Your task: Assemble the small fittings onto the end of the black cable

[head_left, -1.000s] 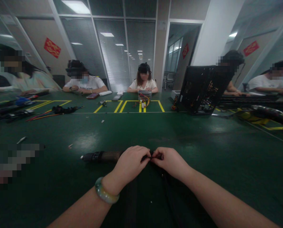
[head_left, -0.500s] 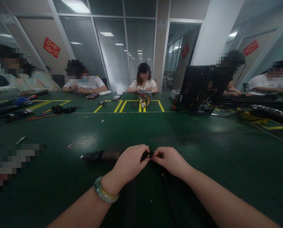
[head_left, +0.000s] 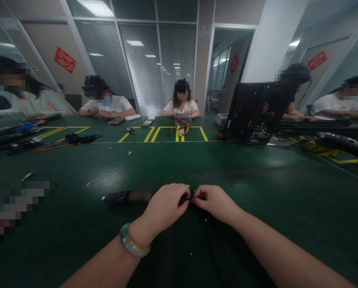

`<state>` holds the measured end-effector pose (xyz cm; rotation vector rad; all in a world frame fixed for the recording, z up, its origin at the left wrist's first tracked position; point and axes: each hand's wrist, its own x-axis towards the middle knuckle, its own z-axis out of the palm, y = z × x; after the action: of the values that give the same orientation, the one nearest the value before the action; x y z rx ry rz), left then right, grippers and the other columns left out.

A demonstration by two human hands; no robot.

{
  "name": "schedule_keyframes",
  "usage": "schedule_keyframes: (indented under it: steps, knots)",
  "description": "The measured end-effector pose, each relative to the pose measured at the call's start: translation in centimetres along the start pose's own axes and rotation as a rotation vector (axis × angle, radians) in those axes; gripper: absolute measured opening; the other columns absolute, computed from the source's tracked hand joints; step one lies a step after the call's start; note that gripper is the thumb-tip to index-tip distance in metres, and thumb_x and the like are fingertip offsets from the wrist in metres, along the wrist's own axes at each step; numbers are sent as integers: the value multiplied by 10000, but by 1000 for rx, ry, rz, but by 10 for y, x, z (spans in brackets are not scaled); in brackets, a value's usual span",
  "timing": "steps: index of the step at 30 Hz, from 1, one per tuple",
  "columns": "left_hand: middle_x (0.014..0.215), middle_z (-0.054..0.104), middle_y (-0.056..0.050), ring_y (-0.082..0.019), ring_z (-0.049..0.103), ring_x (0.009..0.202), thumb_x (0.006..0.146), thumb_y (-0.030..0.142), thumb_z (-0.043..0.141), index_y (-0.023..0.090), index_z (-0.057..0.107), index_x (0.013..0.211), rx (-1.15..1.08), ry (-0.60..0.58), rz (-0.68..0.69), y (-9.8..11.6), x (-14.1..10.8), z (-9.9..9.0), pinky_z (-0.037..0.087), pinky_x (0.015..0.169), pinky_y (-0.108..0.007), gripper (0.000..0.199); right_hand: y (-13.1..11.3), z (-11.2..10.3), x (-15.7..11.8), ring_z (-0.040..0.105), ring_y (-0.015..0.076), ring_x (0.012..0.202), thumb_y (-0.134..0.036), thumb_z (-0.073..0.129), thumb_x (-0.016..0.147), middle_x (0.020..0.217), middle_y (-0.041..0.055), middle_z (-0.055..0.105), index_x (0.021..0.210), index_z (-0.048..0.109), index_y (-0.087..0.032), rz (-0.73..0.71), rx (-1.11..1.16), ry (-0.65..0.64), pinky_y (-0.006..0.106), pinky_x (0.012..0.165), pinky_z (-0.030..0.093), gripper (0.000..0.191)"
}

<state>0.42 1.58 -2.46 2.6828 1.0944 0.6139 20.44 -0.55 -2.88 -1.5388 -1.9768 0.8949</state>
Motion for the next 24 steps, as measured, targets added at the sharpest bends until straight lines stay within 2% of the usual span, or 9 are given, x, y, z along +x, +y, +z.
schedule_keyframes:
  steps: [6,11,18,24]
  knots:
    - [1131,633,-22,-212,585,1059,858,204,571,222,575,923,-9,4,-5,-2,-1,3,452,923,-398,67,-1,0,0,640,145,725,-293,630,840,824,-10,707,841,694,-207,5,-2,-3,216,616,438,108]
    - [1133,631,-6,-203,583,1047,843,167,572,233,568,923,4,2,9,-1,-1,3,450,915,-384,103,1,2,0,632,138,695,-288,631,836,790,-18,701,839,691,-209,-6,-10,19,211,591,418,99]
    - [1052,647,-30,-214,604,979,876,225,538,220,568,935,20,16,-6,1,-1,2,469,869,-381,67,-1,0,-1,642,149,719,-293,621,847,810,-7,707,848,694,-207,10,-7,3,221,614,426,113]
    - [1067,646,2,-208,595,996,852,190,560,233,559,906,0,16,-11,1,-1,1,464,873,-391,69,-1,0,-1,640,150,722,-295,626,845,817,-11,707,855,695,-214,-1,3,1,225,612,427,108]
